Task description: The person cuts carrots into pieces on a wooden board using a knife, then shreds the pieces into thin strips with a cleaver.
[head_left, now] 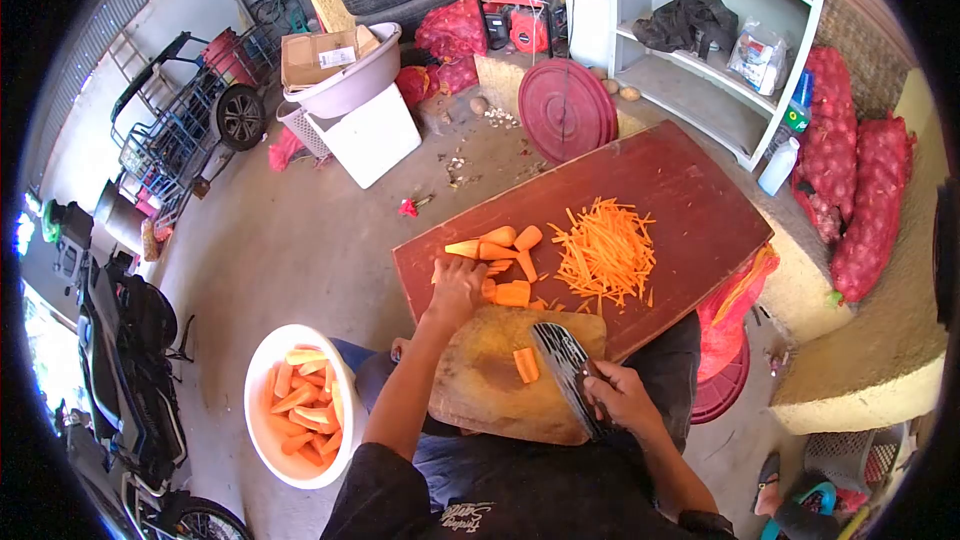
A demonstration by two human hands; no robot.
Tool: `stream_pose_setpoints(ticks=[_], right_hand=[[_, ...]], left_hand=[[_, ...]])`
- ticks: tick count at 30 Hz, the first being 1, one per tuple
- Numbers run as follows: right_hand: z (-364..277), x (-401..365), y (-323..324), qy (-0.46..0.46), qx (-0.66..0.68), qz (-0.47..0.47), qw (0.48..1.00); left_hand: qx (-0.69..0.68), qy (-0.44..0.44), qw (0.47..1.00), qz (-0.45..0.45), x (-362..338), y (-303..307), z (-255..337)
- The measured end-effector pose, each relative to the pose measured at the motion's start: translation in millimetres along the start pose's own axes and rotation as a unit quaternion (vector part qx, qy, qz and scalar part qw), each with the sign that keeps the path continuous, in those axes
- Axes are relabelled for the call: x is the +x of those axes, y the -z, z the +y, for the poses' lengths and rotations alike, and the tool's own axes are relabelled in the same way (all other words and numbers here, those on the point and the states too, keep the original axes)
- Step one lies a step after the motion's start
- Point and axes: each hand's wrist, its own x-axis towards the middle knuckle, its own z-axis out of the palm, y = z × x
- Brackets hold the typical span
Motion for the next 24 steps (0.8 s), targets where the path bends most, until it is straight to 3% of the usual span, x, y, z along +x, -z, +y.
stream_pose_setpoints(ticks=[4, 7, 10, 13, 24], right_hand=[[3.1, 0.9, 1.6, -0.002, -0.010, 0.000, 1.000], [4.7, 0.8, -0.5, 0.002, -0.013, 0.003, 1.000], [-7.6, -4.4, -6.6, 0.006, -0.041, 0.005, 0.999], [-12.7, -4.4, -9.8, 0.009, -0.061, -0.002, 0.998], [-14.4, -0.9, -19.5, 0.033, -0.106, -0.022, 0.994]], left_hand=[[0.012, -0.021, 0.998, 0.057, -15.3, 28.9, 12.0], [-0.028, 0.030, 0.999, 0.032, -39.1, 50.4, 28.9], [-0.133, 0.004, 0.984, 0.118, -74.5, 65.3, 51.5], [-0.194, -0.029, 0.970, 0.140, -112.6, 60.6, 76.1], [-0.307, 0.094, 0.943, 0.086, -152.0, 62.8, 103.5]])
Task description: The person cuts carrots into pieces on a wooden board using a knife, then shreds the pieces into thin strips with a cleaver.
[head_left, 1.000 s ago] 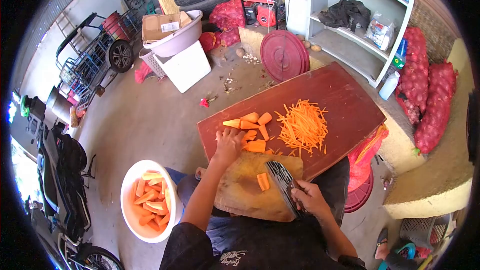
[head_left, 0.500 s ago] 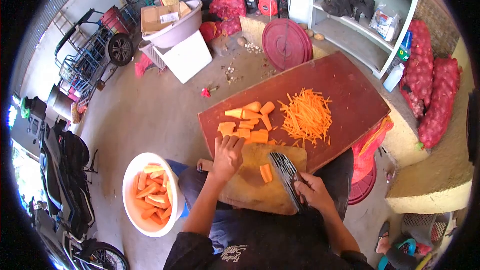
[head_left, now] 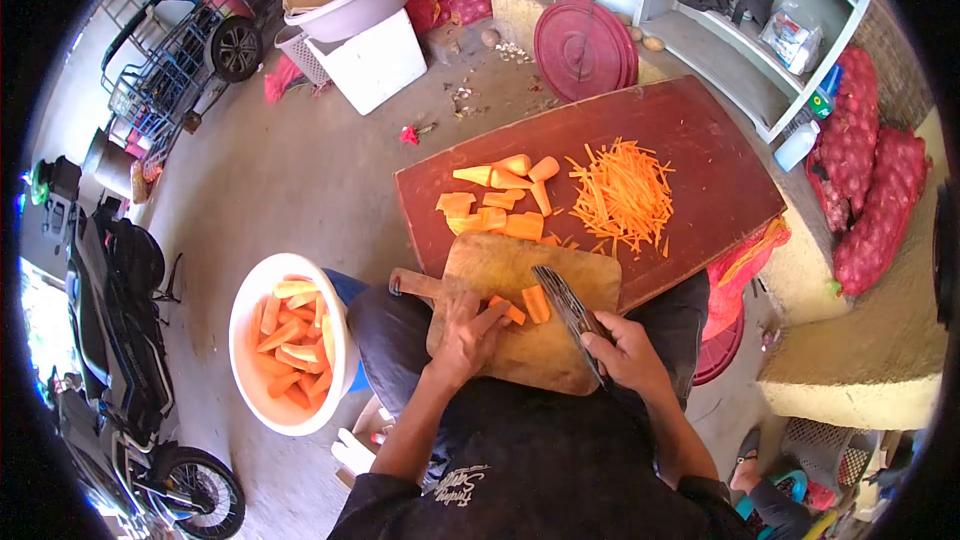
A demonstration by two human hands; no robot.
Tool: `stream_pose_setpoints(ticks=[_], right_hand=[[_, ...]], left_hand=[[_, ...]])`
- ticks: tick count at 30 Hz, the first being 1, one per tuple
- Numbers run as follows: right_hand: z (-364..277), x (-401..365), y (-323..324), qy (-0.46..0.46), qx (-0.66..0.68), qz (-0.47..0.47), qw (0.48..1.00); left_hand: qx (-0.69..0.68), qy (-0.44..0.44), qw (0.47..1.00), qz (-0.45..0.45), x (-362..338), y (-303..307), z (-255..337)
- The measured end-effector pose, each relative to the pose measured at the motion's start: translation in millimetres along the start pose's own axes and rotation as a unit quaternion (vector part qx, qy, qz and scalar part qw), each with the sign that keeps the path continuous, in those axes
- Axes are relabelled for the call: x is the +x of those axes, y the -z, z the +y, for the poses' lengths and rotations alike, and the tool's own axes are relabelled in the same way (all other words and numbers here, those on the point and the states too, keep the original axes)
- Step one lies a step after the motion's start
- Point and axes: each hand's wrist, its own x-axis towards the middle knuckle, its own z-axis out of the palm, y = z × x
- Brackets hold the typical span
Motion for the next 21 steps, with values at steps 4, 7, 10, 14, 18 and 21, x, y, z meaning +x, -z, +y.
stream_pose_setpoints(ticks=[4, 7, 10, 14, 18, 21], right_hand=[[2.7, 4.2, 0.0, -0.001, 0.004, -0.004, 1.000], [0.3, 8.9, -0.2, -0.023, 0.027, -0.021, 0.999], [-1.7, 9.7, -6.8, -0.026, 0.066, -0.027, 0.997], [-9.4, 3.4, -6.2, -0.037, 0.091, -0.028, 0.995], [-15.3, 0.3, -8.1, -0.038, 0.117, -0.067, 0.990], [-9.8, 0.8, -6.6, -0.035, 0.114, -0.050, 0.992]], left_hand=[[-0.041, -0.017, 0.999, 0.014, 4.2, -1.9, -5.4], [-0.036, 0.005, 0.999, -0.009, 5.7, -3.2, -5.1], [-0.034, 0.037, 0.999, -0.010, 5.5, -5.2, 0.7], [-0.047, 0.079, 0.996, 0.008, 2.6, -8.4, 2.1], [-0.052, 0.092, 0.994, 0.030, 0.3, -11.5, 4.5], [-0.061, 0.091, 0.994, 0.028, 1.9, -8.5, 7.4]])
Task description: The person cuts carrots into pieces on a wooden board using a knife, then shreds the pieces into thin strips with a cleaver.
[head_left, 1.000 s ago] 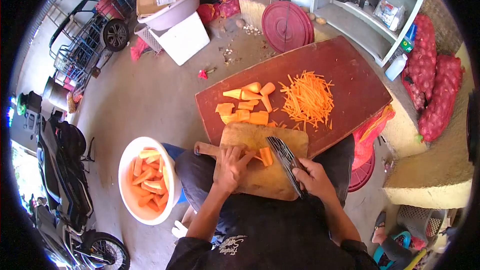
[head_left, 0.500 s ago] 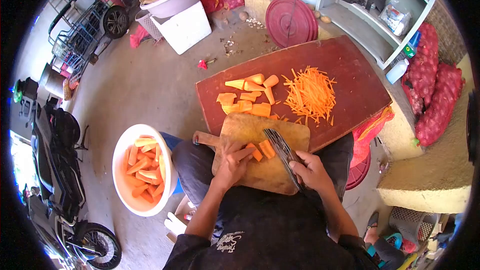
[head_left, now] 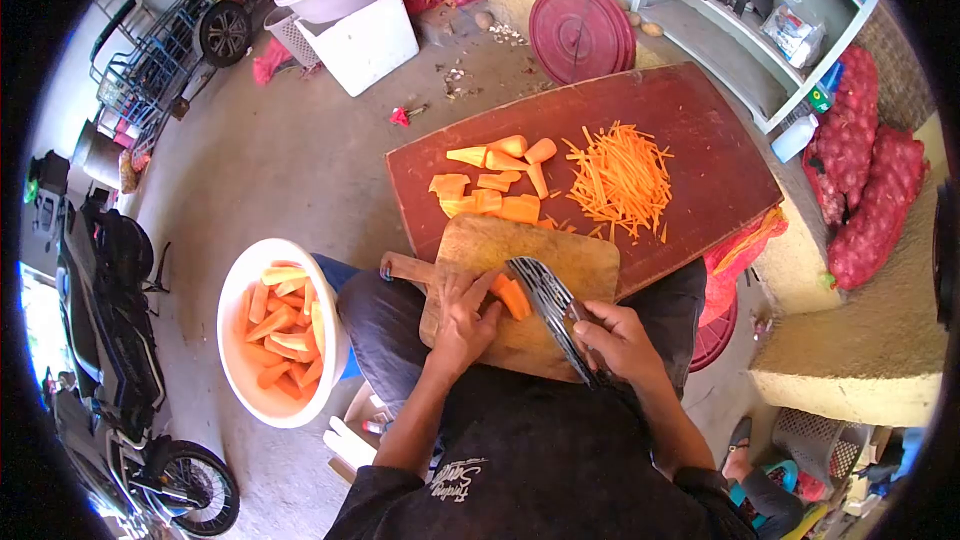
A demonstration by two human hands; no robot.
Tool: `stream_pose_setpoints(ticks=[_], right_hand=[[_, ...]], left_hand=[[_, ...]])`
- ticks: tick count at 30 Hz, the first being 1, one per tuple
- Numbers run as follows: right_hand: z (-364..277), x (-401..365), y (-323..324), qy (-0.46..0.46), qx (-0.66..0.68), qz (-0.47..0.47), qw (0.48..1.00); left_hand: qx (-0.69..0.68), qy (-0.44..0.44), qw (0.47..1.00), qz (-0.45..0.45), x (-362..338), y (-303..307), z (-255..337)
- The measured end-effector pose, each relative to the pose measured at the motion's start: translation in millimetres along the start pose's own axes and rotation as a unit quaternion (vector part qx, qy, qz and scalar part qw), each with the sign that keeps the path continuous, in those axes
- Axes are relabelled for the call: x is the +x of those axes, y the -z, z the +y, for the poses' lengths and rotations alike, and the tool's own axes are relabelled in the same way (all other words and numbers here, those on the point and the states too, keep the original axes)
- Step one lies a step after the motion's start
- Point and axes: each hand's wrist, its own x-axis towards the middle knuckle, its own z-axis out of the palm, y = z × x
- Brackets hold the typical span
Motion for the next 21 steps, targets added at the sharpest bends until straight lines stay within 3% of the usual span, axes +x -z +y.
stream_pose_setpoints(ticks=[5, 8, 17, 21], right_hand=[[13.7, 0.0, 11.2, 0.020, 0.009, 0.035, 0.999], [8.0, -3.2, 6.2, -0.005, -0.033, 0.038, 0.999], [9.4, 18.4, -12.2, 0.043, -0.117, -0.024, 0.992], [-0.9, 16.9, -11.7, 0.014, -0.107, -0.020, 0.994]], left_hand=[[-0.013, -0.019, 1.000, 0.002, -3.8, 0.5, 0.6], [0.059, -0.050, 0.997, 0.004, -1.8, 2.6, 16.4], [0.080, -0.062, 0.992, 0.070, -13.1, -25.4, -2.2], [0.086, -0.098, 0.989, 0.070, -9.4, -17.4, 7.2]])
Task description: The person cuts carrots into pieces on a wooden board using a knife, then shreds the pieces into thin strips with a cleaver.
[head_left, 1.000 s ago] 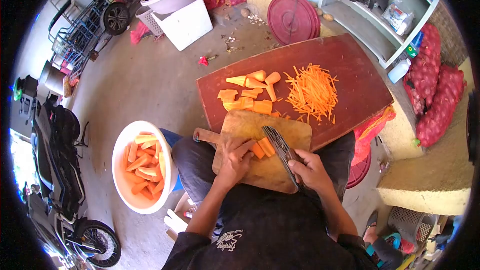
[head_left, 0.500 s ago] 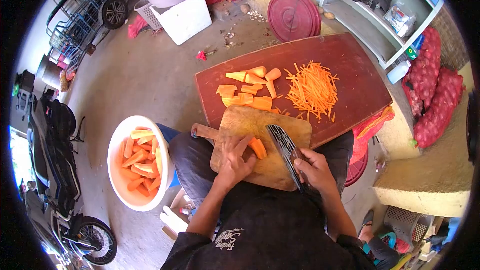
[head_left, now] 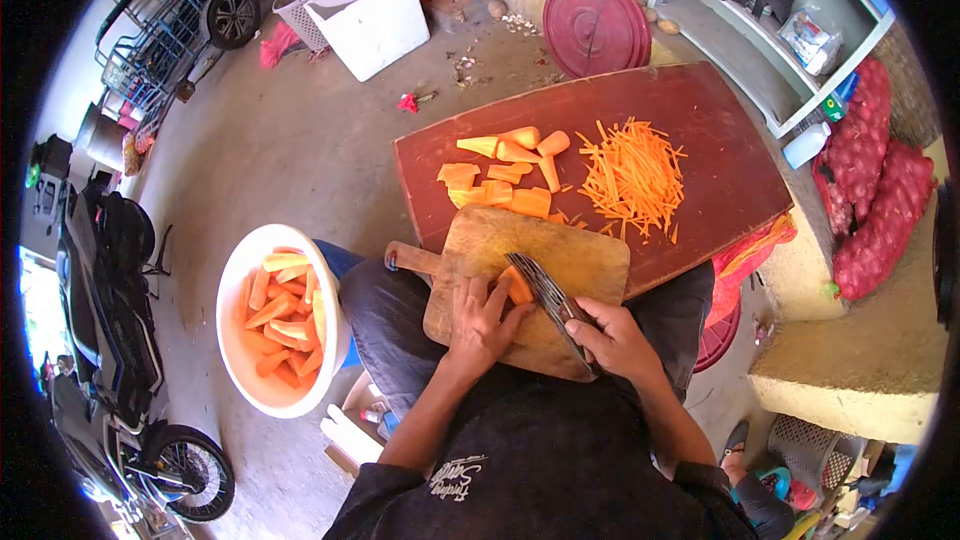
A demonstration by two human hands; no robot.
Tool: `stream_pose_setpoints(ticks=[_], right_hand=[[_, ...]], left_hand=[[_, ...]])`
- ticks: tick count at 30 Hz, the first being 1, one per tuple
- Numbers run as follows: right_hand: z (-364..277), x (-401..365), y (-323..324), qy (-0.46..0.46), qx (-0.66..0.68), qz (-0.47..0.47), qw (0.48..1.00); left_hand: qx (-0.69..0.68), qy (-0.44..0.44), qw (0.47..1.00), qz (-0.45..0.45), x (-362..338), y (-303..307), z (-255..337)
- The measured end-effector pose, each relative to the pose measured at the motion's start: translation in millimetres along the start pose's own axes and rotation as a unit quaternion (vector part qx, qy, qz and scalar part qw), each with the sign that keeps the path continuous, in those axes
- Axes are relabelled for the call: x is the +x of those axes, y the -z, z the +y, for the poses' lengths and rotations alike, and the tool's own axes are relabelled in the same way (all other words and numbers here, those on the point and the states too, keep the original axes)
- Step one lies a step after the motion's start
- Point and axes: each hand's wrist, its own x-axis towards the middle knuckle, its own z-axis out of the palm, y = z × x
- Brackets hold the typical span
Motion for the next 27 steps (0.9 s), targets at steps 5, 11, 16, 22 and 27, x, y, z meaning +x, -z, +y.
stream_pose_setpoints(ticks=[5, 11, 16, 22, 27], right_hand=[[-5.6, -1.7, 4.2, -0.017, -0.028, -0.010, 0.999], [-6.8, -4.9, -3.8, 0.048, -0.120, 0.019, 0.991], [-14.6, -3.2, -5.3, 0.081, -0.169, 0.021, 0.982], [-14.8, -4.7, -5.5, 0.102, -0.221, 0.025, 0.970], [-33.1, -8.5, -7.3, 0.061, -0.266, -0.019, 0.962]], left_hand=[[0.046, -0.015, 0.999, -0.016, -0.7, 0.7, 1.3], [0.062, -0.017, 0.998, -0.011, -1.3, -3.3, -1.6], [0.063, -0.026, 0.998, -0.011, -2.3, -4.9, -1.9], [0.038, -0.030, 0.999, -0.013, 0.9, -3.1, -0.6], [0.030, -0.031, 0.999, -0.030, 2.3, -3.3, -4.2]])
